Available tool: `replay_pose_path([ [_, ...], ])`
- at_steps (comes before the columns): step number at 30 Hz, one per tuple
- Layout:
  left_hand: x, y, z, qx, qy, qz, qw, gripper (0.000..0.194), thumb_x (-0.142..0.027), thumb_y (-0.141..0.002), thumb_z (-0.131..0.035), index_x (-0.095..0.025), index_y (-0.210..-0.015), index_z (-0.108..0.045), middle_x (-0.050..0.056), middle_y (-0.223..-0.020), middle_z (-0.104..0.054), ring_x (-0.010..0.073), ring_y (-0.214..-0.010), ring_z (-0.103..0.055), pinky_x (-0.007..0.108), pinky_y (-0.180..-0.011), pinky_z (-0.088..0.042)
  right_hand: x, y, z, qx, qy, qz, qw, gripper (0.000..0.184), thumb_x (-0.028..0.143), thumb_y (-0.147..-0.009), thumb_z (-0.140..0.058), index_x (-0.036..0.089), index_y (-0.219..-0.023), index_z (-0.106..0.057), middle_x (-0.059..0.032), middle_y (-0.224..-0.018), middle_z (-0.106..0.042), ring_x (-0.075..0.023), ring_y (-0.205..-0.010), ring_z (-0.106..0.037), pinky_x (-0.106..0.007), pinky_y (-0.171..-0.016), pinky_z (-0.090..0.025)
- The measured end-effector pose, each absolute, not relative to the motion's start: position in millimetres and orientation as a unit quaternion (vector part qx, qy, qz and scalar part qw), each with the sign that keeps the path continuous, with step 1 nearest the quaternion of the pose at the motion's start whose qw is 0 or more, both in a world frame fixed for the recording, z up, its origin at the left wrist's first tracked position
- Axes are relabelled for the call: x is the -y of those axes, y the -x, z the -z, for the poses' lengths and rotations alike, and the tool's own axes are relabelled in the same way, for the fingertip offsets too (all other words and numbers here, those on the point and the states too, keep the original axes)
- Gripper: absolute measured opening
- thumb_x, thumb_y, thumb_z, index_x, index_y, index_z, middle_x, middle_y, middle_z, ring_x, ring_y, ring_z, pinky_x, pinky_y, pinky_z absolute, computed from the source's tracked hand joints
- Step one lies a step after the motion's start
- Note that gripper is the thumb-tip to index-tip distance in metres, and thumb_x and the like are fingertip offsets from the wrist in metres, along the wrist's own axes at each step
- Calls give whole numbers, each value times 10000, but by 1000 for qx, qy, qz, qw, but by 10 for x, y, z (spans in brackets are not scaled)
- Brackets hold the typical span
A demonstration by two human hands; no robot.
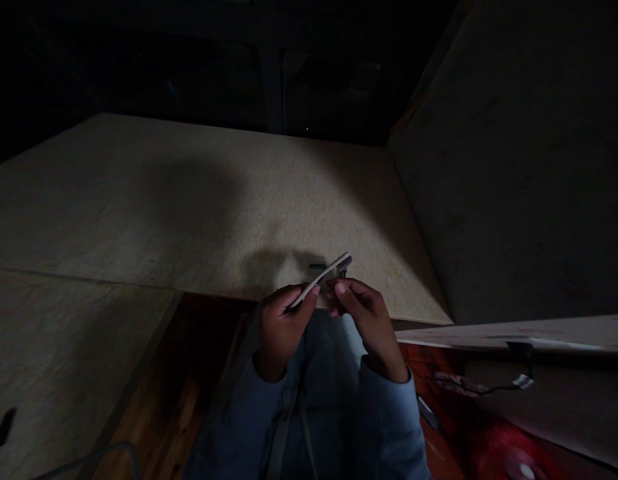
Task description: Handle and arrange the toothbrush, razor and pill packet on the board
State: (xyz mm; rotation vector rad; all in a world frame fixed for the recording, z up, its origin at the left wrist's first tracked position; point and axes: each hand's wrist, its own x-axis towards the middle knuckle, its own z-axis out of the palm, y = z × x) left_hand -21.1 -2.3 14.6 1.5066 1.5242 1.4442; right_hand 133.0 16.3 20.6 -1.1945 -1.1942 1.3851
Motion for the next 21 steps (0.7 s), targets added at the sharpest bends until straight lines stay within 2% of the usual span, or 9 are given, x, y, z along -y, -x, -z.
replay_pose_path([
  [5, 14, 214, -184, -508, -650, -542, 159, 165, -181, -891, -677, -178, -748, -758, 6, -640, -735, 87, -540, -622, 185, -573, -498, -170, -1302, -178, 454, 438, -644, 432, 511, 659, -842, -649, 161, -786, -747, -62, -751, -734, -115, -530, -618, -232, -508, -486],
  [8, 0, 214, -207, -480, -678, -542, 131, 146, -155, -899, -669, -182, -791, -763, 21, -676, -760, 91, -560, -656, 182, -575, -515, -174, -1295, -146, 424, 417, -674, 439, 518, 675, -803, -682, 162, -758, -742, -70, -761, -740, -116, -538, -626, -217, -483, -481],
  [14, -19, 223, -114, -447, -708, -541, 84, 93, -128, -887, -686, -180, -858, -758, 29, -692, -766, 96, -564, -665, 194, -579, -525, -146, -1310, -158, 368, 407, -706, 447, 453, 608, -783, -744, 159, -730, -717, -5, -559, -641, -112, -492, -599, -194, -452, -461],
  [18, -22, 237, -71, -444, -712, -538, 83, 98, -139, -877, -695, -197, -867, -774, 16, -639, -740, 90, -518, -631, 192, -554, -504, -132, -1308, -190, 360, 415, -707, 445, 418, 564, -776, -768, 157, -715, -700, 3, -544, -635, -107, -490, -591, -193, -467, -462],
  [21, -12, 240, -100, -457, -699, -533, 135, 101, -163, -861, -706, -219, -847, -790, 27, -657, -752, 106, -546, -656, 203, -583, -520, -140, -1295, -171, 369, 401, -699, 463, 380, 531, -750, -799, 166, -719, -700, 16, -550, -626, -105, -500, -580, -204, -496, -470],
])
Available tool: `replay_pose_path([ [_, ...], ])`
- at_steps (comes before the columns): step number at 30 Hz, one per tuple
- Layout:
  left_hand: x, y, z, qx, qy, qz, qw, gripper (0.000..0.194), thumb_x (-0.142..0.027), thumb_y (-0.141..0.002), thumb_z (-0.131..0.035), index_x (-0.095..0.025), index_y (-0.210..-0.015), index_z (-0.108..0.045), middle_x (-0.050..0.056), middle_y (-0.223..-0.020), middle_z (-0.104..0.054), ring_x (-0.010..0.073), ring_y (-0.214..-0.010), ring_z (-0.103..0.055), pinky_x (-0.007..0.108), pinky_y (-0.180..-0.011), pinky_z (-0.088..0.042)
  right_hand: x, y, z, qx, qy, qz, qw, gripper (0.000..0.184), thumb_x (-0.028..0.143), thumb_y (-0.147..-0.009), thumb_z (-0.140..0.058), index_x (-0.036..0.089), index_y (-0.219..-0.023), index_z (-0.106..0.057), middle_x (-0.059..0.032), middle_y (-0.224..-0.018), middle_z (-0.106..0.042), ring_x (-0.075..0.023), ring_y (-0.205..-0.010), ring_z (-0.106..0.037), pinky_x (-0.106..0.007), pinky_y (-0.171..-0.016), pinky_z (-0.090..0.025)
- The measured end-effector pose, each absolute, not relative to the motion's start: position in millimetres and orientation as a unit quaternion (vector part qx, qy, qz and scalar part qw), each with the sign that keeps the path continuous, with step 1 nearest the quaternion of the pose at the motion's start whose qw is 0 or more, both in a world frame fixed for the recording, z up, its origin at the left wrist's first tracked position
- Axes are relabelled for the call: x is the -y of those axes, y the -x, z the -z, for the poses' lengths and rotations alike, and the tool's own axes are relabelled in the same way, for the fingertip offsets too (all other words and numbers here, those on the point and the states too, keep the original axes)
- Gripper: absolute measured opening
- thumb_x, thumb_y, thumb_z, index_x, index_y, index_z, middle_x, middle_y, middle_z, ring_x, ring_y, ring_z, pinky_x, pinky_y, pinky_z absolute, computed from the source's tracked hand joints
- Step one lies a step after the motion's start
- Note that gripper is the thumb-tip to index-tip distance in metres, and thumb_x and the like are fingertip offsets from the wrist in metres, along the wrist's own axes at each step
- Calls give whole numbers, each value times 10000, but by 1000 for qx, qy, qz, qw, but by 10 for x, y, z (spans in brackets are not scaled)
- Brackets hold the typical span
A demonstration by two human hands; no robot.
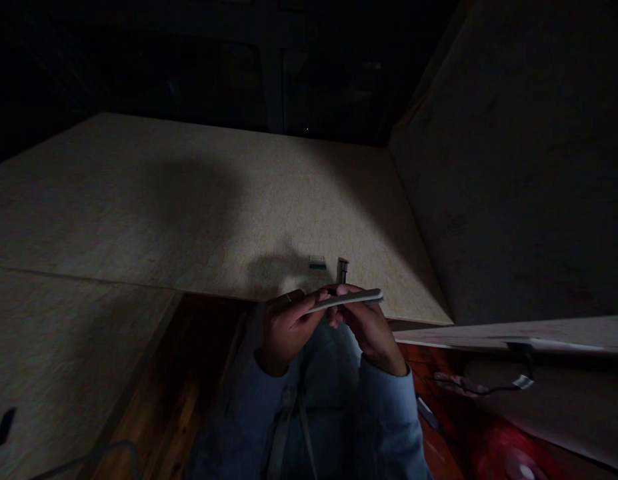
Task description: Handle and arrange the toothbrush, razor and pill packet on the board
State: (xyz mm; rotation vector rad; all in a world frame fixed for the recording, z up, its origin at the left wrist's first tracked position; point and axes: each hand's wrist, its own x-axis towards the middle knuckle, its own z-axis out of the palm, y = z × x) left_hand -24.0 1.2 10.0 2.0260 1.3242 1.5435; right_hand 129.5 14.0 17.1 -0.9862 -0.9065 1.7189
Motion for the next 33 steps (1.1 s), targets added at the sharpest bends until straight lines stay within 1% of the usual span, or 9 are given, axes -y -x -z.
replay_pose_path([
  [5, 32, 213, -161, -515, -629, -507, 286, 156, -296, -878, -671, -212, -831, -794, 66, -776, -790, 162, -664, -702, 254, -658, -560, -167, -1310, -125, 417, 396, -657, 488, 351, 521, -786, -764, 178, -735, -709, -4, -662, -668, -109, -531, -544, -240, -529, -451],
  [8, 50, 197, -161, -564, -572, -496, 328, 215, -375, -858, -676, -192, -802, -776, 53, -736, -763, 156, -631, -648, 244, -619, -530, -162, -1397, -162, 435, 432, -618, 492, 351, 525, -802, -748, 175, -806, -721, -14, -708, -687, -111, -546, -538, -249, -550, -452],
  [12, 21, 207, -160, -566, -525, -492, 402, 275, -436, -864, -659, -180, -881, -757, 29, -749, -714, 145, -661, -603, 227, -621, -489, -119, -1616, -221, 436, 524, -546, 487, 385, 518, -754, -790, 182, -931, -725, -17, -772, -700, -129, -605, -580, -258, -576, -482],
  [14, -11, 227, -156, -560, -501, -494, 437, 324, -473, -871, -642, -174, -935, -750, 19, -732, -669, 142, -671, -581, 226, -623, -474, -96, -1768, -211, 459, 554, -497, 485, 391, 519, -736, -801, 182, -918, -722, -24, -790, -705, -152, -668, -619, -267, -608, -500],
  [17, -56, 265, -132, -560, -450, -497, 486, 431, -552, -871, -610, -157, -1001, -726, -25, -617, -521, 120, -574, -476, 219, -529, -400, -80, -2053, -170, 498, 596, -433, 457, 395, 512, -747, -796, 179, -944, -720, -34, -799, -717, -173, -699, -645, -274, -615, -507],
  [20, -80, 293, -103, -553, -421, -496, 520, 503, -608, -842, -611, -144, -1018, -695, -54, -576, -431, 104, -517, -378, 219, -462, -311, -103, -2378, -160, 563, 646, -336, 391, 431, 514, -761, -783, 160, -999, -722, -47, -791, -724, -175, -670, -647, -272, -597, -491],
  [24, -83, 306, -89, -549, -416, -484, 540, 536, -630, -819, -618, -144, -1038, -674, -52, -585, -442, 103, -518, -367, 220, -448, -274, -206, -2756, -220, 666, 672, -199, 255, 385, 474, -888, -649, 154, -1095, -701, -72, -853, -741, -164, -626, -637, -263, -573, -443],
  [29, -82, 295, -93, -544, -414, -489, 541, 497, -624, -796, -639, -159, -969, -659, -44, -588, -464, 118, -551, -433, 221, -474, -322, -390, -2977, -320, 697, 714, -67, 11, 193, 316, -947, -599, 194, -1048, -710, -99, -957, -770, -203, -802, -721, -254, -642, -434],
  [33, -84, 298, -113, -546, -425, -486, 533, 466, -633, -803, -627, -174, -888, -634, -45, -583, -464, 111, -529, -414, 224, -455, -285, -530, -3012, -344, 694, 708, -55, -121, 201, 262, -978, -572, 158, -1095, -699, -153, -1009, -778, -248, -910, -755, -259, -679, -469],
])
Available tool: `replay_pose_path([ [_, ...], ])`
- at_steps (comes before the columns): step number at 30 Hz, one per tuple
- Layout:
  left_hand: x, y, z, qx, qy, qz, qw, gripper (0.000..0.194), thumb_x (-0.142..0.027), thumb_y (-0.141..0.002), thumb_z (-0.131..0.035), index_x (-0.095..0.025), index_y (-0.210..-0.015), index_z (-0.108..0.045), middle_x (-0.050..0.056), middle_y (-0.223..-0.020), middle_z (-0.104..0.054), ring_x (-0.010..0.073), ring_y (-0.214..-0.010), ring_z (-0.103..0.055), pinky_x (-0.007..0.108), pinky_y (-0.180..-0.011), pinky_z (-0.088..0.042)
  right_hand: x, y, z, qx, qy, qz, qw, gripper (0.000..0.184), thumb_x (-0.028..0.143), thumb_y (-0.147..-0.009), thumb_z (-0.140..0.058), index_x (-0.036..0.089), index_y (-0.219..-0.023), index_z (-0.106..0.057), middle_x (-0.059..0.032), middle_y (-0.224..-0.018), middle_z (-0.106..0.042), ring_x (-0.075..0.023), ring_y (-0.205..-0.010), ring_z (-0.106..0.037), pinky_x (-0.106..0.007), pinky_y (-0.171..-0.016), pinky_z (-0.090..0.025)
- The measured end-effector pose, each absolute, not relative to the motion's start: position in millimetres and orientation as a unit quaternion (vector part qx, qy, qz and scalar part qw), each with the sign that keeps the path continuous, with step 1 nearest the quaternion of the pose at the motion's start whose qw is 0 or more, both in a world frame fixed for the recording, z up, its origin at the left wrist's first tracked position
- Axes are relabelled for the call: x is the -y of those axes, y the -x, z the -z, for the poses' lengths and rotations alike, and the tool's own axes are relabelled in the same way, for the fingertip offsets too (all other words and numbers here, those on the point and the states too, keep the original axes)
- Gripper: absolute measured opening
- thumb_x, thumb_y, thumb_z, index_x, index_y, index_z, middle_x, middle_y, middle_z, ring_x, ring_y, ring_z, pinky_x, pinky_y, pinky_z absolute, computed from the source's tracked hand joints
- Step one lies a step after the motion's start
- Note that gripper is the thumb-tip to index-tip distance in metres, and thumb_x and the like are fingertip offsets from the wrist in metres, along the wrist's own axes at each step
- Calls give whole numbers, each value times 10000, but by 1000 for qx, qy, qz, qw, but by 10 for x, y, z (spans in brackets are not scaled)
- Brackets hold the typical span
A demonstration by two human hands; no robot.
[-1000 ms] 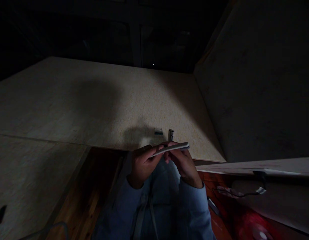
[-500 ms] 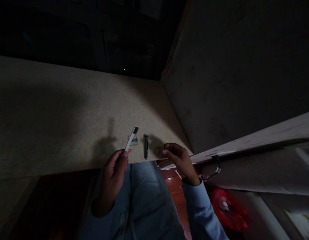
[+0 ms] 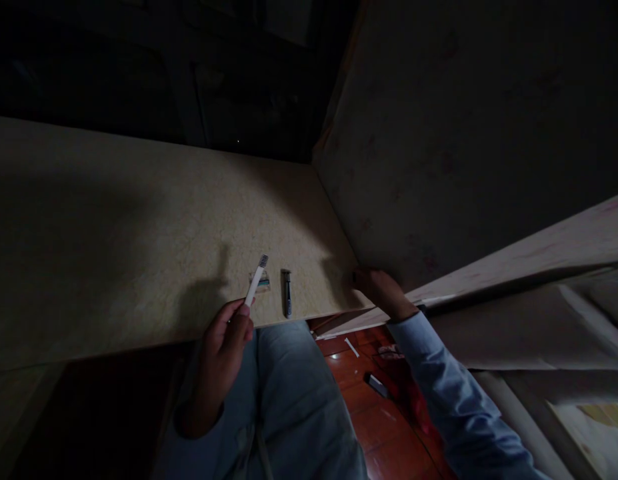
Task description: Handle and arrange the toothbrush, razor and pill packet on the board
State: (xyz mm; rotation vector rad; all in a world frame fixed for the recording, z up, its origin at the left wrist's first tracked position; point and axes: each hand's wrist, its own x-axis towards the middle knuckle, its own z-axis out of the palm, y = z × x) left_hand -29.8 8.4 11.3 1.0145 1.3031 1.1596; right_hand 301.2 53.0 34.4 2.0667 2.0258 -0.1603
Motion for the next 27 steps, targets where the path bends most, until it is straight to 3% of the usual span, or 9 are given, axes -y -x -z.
replay_pose_path([
  [7, -77, 350, -148, -550, -435, -476, 530, 464, -639, -806, -620, -180, -872, -626, -40, -586, -467, 118, -543, -420, 226, -465, -304, -715, -3033, -247, -702, -693, 81, 141, 231, 203, -955, -614, 79, -1131, -696, -199, -1079, -767, -276, -1020, -743, -277, -791, -514],
  [14, -69, 390, -121, -551, -430, -481, 530, 444, -619, -822, -622, -179, -880, -626, -40, -593, -472, 117, -556, -427, 219, -472, -310, -841, -3051, -256, -706, -687, 95, 143, 189, 95, -933, -573, 97, -1018, -742, -157, -953, -783, -207, -843, -744, -250, -741, -517],
  [27, -82, 420, -87, -550, -422, -479, 539, 458, -625, -817, -626, -172, -885, -634, -44, -587, -470, 111, -543, -414, 221, -470, -303, -793, -3095, -192, -707, -689, 69, 147, 180, 129, -953, -561, 103, -1003, -732, -148, -966, -770, -200, -844, -721, -254, -739, -483],
])
